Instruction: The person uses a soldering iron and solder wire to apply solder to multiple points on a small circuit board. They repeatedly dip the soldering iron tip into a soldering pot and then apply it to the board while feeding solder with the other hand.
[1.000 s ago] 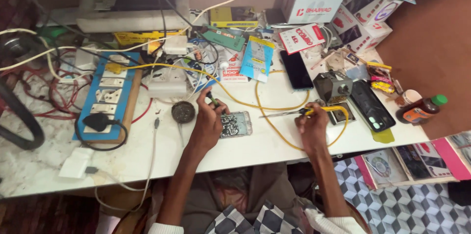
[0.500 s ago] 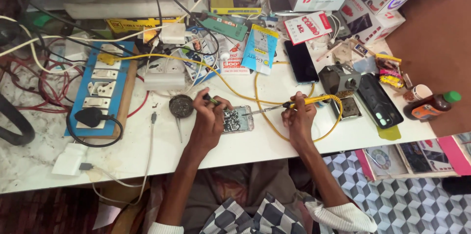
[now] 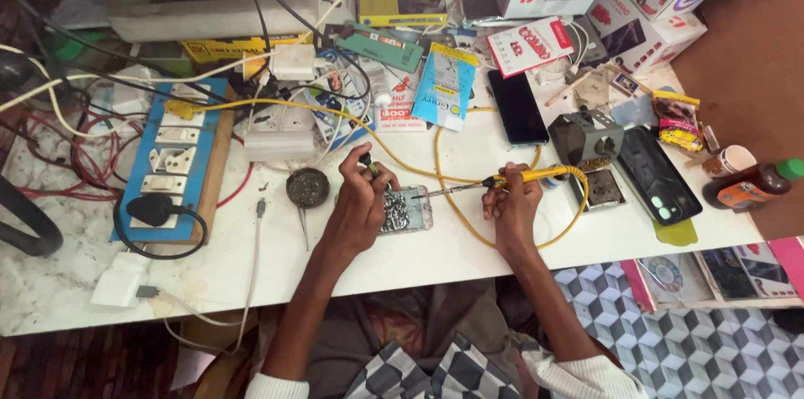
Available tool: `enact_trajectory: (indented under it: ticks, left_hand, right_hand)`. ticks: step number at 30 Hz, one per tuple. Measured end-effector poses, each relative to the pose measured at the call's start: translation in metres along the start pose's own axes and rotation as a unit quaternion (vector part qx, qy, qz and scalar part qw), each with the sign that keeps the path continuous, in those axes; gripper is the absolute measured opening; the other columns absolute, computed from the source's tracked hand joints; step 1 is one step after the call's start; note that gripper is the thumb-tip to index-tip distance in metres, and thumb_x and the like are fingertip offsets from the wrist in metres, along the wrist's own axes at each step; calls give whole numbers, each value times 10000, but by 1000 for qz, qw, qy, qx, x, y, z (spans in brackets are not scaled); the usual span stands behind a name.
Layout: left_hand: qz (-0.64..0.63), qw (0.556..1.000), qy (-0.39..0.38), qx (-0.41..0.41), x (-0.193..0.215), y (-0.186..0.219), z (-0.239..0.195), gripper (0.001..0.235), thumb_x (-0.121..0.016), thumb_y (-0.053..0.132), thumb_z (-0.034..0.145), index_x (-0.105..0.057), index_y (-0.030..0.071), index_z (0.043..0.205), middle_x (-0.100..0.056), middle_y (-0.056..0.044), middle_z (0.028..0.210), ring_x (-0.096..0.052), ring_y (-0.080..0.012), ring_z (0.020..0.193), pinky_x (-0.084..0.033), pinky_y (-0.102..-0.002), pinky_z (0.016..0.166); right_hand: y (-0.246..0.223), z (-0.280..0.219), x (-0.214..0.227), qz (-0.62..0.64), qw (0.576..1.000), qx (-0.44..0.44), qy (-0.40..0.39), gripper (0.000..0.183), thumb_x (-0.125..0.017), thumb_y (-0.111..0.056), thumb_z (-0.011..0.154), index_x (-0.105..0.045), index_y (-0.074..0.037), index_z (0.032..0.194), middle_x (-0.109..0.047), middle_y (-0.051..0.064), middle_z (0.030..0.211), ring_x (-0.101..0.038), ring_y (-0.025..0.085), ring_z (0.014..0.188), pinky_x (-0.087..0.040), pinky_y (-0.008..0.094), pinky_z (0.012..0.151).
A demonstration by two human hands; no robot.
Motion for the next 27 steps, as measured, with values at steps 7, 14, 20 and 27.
enact_trajectory:
  ticks: [7, 14, 20, 27]
  left_hand:
    - [-52, 998, 23, -35, -1, -1, -5, 402, -409, 113, 1142, -169, 50, 1458, -648, -122, 929, -636, -219, 823, -514, -365, 843]
    - [-13, 1000, 13, -18, -5, -8, -12, 471, -446, 57, 1110, -154, 47, 1479, -654, -106, 905, -638, -204, 800, -517, -350, 825]
    - [-15, 998, 0, -62, -5, 1, -9, 640, -388, -162, 947, -127, 20, 1503, -601, -112, 960, -651, -217, 905, -521, -357, 933]
    - [-59, 998, -12, -12, -5, 3, -6, 644, -368, -203, 935, -186, 14, 1514, -559, -121, 997, -659, -227, 931, -552, -339, 967]
  right_hand:
    - [-3, -1, -7, -48, 998, 24, -27, 271, -552, -297, 1051, -517, -53, 938, -543, 68, 546, -474, 116, 384, -350, 232, 368]
    - [-3, -4, -8, -55, 997, 29, -39, 268, -555, -285, 1070, -521, -54, 937, -549, 64, 569, -486, 112, 404, -362, 234, 380]
    - [-7, -5, -13, -90, 995, 29, -41, 283, -544, -294, 1073, -515, -58, 917, -550, 64, 567, -474, 114, 390, -341, 235, 374]
    - [-5, -5, -12, -50, 995, 65, -61, 295, -563, -246, 1105, -475, -58, 895, -454, 3, 622, -435, 81, 459, -306, 237, 398]
Point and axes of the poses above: each hand's wrist, its own z-axis towards the middle knuckle, its own x-axis out of the back of the hand, y = z × x, the point moved 6 cm from there along z, towards the middle knuckle
